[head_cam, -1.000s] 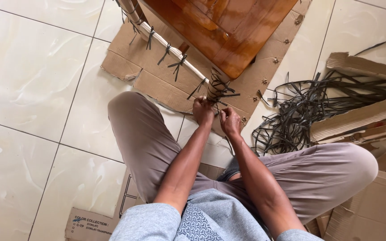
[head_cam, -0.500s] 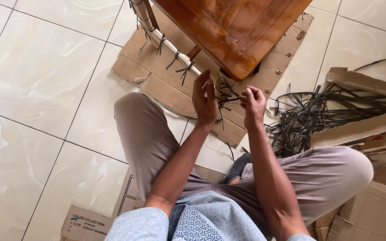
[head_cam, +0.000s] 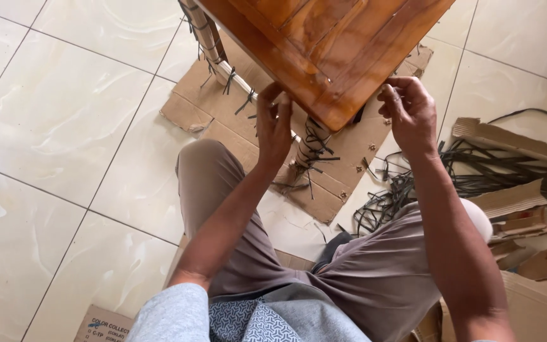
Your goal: Wrapping the legs of a wooden stool with protective plastic straps.
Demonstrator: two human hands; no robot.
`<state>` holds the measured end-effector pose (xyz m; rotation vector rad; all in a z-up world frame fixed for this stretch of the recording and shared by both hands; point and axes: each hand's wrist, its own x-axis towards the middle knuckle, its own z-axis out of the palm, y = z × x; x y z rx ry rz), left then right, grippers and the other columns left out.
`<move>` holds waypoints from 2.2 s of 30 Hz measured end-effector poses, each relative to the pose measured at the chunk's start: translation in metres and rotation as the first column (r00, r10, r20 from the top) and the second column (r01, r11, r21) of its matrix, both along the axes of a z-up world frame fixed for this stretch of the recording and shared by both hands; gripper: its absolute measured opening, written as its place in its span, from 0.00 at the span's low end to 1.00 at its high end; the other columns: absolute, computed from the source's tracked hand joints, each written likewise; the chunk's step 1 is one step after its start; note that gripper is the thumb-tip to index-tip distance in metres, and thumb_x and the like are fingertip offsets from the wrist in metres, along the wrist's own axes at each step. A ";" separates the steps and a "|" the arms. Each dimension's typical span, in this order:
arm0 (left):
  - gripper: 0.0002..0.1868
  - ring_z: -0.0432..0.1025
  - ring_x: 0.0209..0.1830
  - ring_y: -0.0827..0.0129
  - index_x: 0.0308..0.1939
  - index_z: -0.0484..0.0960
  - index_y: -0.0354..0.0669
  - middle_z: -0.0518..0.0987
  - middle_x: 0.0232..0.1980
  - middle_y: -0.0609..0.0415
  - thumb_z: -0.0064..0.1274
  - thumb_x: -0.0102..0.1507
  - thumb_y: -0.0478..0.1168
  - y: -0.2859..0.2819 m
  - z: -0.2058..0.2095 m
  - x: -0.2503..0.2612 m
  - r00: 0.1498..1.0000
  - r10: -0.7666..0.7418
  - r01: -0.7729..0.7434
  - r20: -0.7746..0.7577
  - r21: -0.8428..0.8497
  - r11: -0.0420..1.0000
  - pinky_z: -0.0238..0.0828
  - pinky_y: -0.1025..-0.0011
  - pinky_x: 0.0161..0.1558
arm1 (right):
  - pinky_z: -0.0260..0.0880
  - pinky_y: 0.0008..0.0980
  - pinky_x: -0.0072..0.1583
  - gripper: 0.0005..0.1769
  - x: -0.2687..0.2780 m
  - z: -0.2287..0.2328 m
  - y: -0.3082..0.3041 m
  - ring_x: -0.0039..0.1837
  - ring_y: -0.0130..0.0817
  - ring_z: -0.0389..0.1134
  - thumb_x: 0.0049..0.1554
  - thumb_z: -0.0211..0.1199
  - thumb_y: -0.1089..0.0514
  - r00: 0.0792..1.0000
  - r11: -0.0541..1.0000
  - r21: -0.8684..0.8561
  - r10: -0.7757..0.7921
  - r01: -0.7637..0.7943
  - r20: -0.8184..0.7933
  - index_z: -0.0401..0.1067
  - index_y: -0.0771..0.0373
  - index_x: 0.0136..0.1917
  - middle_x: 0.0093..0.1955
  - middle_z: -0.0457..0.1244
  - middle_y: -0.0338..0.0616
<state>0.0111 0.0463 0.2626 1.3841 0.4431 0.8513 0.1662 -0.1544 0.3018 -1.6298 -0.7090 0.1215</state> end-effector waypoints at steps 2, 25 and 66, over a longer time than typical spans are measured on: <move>0.29 0.67 0.71 0.48 0.74 0.58 0.41 0.68 0.69 0.40 0.42 0.76 0.55 -0.001 -0.001 -0.002 0.993 0.083 -0.084 0.080 0.009 0.996 0.68 0.45 0.66 | 0.72 0.28 0.45 0.12 0.008 0.005 -0.004 0.44 0.33 0.70 0.73 0.59 0.61 0.998 1.000 0.012 0.002 -0.003 0.070 0.69 0.72 0.65 0.48 0.67 0.56; 0.50 0.49 0.81 0.43 0.81 0.49 0.41 0.50 0.80 0.38 0.60 0.63 0.51 -0.025 0.018 0.020 0.994 0.000 -0.014 0.108 0.126 0.992 0.43 0.42 0.78 | 0.85 0.38 0.50 0.19 0.110 -0.059 0.054 0.47 0.37 0.77 0.68 0.54 0.44 0.929 0.830 0.510 -0.026 0.225 -0.368 0.64 0.57 0.66 0.51 0.71 0.52; 0.33 0.63 0.70 0.43 0.76 0.52 0.21 0.55 0.75 0.22 0.39 0.71 0.38 0.053 -0.058 0.025 0.767 0.562 -0.627 0.309 0.544 0.557 0.58 0.49 0.68 | 0.44 0.65 0.77 0.52 0.298 -0.108 0.065 0.85 0.58 0.47 0.57 0.42 0.13 0.966 0.927 0.376 0.111 -0.015 -0.235 0.42 0.43 0.81 0.86 0.51 0.57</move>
